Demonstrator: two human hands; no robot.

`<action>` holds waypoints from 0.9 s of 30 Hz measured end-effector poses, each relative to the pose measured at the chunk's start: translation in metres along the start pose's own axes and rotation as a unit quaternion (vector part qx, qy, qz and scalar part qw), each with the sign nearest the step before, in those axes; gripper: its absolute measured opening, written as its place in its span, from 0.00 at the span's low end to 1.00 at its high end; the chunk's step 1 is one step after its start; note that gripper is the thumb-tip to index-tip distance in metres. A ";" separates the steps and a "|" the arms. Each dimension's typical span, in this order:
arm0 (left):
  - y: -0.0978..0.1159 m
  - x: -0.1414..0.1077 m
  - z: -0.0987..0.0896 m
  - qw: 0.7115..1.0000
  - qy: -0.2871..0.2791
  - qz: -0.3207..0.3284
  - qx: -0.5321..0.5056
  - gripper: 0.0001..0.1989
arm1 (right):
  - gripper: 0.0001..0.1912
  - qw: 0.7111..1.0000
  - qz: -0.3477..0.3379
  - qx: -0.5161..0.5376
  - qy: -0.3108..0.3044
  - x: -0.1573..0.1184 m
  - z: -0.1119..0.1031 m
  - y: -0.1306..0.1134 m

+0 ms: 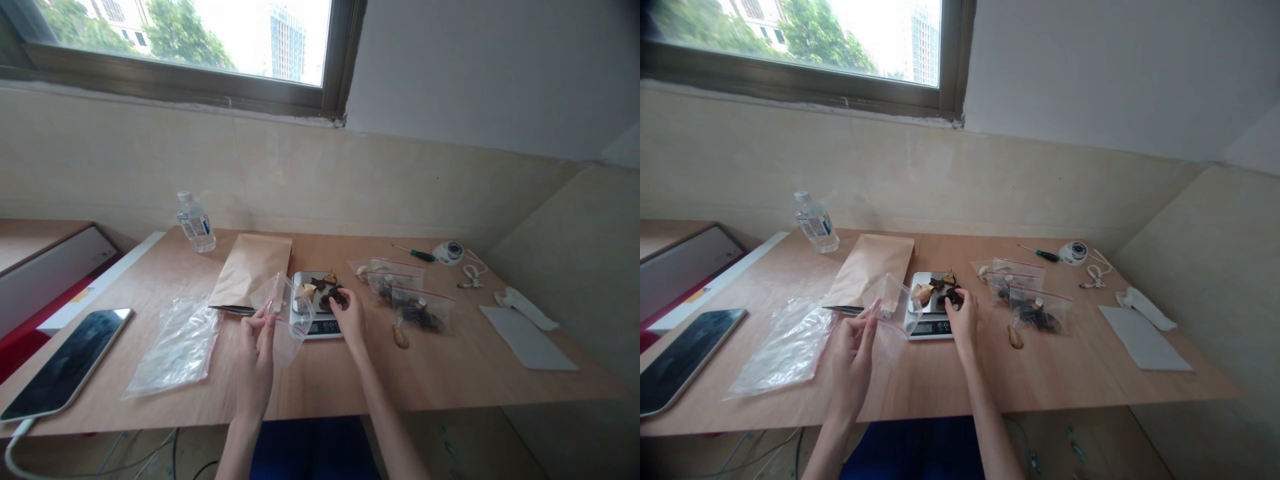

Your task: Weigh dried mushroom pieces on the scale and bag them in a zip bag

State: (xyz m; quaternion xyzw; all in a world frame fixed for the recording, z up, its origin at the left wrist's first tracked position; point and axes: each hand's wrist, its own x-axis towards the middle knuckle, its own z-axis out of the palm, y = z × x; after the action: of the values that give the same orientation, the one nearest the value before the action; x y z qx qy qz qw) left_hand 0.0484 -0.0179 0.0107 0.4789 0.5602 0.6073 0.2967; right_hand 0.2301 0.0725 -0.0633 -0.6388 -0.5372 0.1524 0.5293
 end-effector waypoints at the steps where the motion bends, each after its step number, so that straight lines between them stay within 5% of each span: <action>1: -0.001 -0.001 0.002 1.000 0.002 0.000 0.004 0.12 | 0.14 1.000 0.014 0.020 -0.002 0.001 -0.002 0.000; 10: -0.010 -0.009 0.005 1.000 -0.008 -0.017 0.015 0.12 | 0.16 0.991 0.074 0.112 -0.011 0.003 -0.021 -0.013; 17: 0.000 -0.009 0.013 0.999 -0.025 -0.005 0.029 0.12 | 0.13 0.984 0.016 0.174 0.033 -0.006 -0.033 -0.092; 23: 0.008 -0.006 0.009 0.999 0.007 0.020 0.025 0.12 | 0.05 0.972 -0.182 0.065 -0.133 -0.027 -0.047 -0.136; 27: 0.010 -0.005 0.000 0.999 0.030 0.023 0.018 0.13 | 0.10 0.963 -0.185 0.098 -0.169 -0.028 -0.052 -0.131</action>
State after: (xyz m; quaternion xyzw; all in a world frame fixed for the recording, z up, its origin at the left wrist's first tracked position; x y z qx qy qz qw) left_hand 0.0519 -0.0245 0.0196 0.4784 0.5685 0.6178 0.2576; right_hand 0.1901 0.0040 0.0564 -0.4385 -0.7101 0.2091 0.5097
